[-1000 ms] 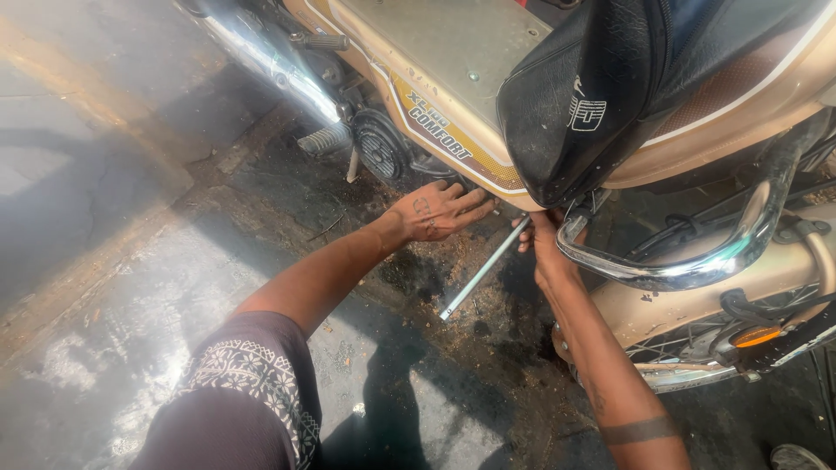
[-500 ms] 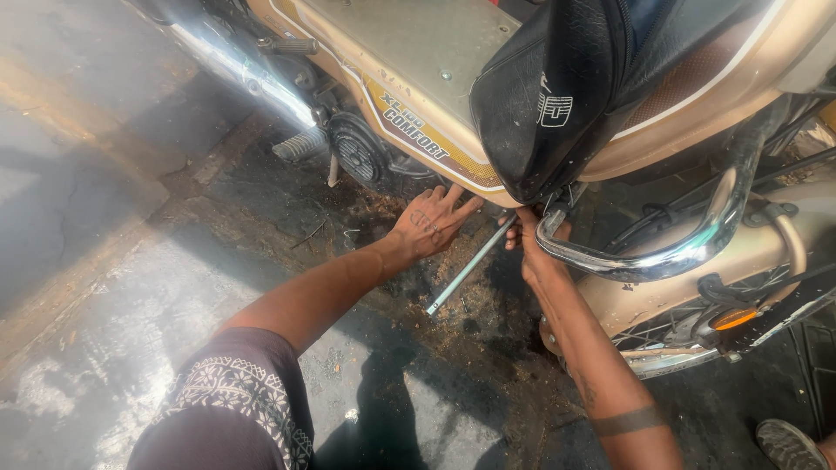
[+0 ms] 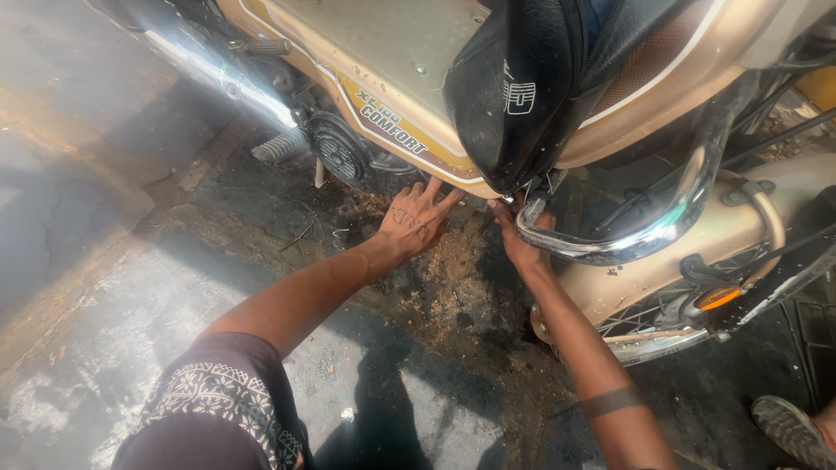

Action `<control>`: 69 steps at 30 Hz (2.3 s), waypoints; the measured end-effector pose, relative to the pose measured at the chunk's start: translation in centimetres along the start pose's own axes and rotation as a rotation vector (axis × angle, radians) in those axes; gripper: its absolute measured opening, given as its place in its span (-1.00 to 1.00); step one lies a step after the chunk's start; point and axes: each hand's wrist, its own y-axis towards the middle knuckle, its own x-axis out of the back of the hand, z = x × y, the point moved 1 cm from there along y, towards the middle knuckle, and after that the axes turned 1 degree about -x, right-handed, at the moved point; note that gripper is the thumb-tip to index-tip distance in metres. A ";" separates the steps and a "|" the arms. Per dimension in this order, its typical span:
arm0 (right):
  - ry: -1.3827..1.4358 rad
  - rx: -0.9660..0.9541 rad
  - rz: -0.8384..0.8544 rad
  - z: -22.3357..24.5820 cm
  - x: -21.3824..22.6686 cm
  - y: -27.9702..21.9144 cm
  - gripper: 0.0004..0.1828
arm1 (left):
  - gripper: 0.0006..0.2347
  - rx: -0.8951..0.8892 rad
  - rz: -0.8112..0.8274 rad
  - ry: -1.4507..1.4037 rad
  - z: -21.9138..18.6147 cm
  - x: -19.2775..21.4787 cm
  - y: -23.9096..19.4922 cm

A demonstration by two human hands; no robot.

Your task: The person uses a socket wrench to loosen and remove a bolt from the lower side of a motorcycle. They then use their hands to unscrew the bolt completely and set it aside. The person continues to work on the same area with their hands.

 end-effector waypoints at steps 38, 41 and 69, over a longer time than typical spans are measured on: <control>0.425 -0.504 -0.139 3.6 -1.0 0.4 -0.82 | -0.39 0.002 0.082 0.108 0.2 1.3 1.1; 0.422 -0.484 -0.166 3.2 -1.3 0.0 -0.84 | -0.38 -0.006 0.079 0.105 0.1 1.5 0.6; -0.633 0.414 -0.096 -3.3 1.2 0.3 -0.75 | -0.37 -0.054 0.114 0.181 0.4 1.1 0.2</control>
